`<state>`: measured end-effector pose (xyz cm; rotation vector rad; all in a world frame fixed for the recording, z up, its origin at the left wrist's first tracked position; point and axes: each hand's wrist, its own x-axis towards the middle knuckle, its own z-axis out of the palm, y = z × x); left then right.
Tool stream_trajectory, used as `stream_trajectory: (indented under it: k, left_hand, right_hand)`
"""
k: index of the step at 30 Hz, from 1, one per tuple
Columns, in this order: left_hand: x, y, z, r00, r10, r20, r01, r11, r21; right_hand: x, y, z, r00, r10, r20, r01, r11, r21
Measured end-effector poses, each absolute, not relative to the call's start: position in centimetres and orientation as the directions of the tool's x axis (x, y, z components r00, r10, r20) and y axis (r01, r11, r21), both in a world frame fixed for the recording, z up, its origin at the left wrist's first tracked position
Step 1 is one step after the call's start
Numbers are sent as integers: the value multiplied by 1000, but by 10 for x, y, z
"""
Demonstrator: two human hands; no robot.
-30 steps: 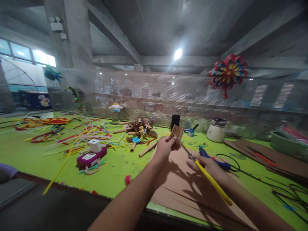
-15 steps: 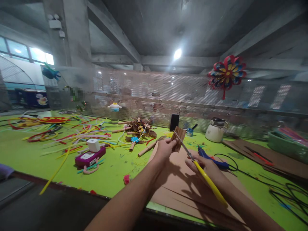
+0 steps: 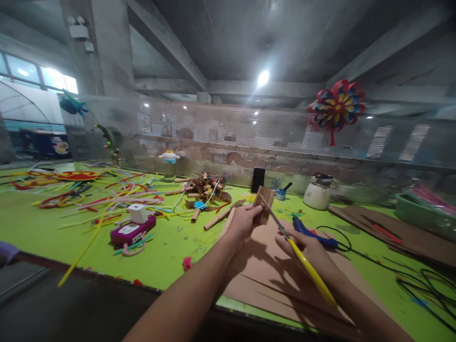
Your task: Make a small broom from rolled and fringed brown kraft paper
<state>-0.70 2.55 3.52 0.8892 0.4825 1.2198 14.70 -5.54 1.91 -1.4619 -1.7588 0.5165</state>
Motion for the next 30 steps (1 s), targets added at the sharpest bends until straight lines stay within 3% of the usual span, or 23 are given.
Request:
stream_trajectory:
  k: [18, 30]
  left_hand:
    - [-6, 40, 25, 187, 955, 229, -475, -116, 872]
    - [-4, 40, 21, 141, 941, 307, -518, -194, 833]
  right_hand:
    - [143, -69, 23, 18, 942, 335, 655, 242, -716]
    - [144, -71, 16, 88, 931, 354, 653, 214, -726]
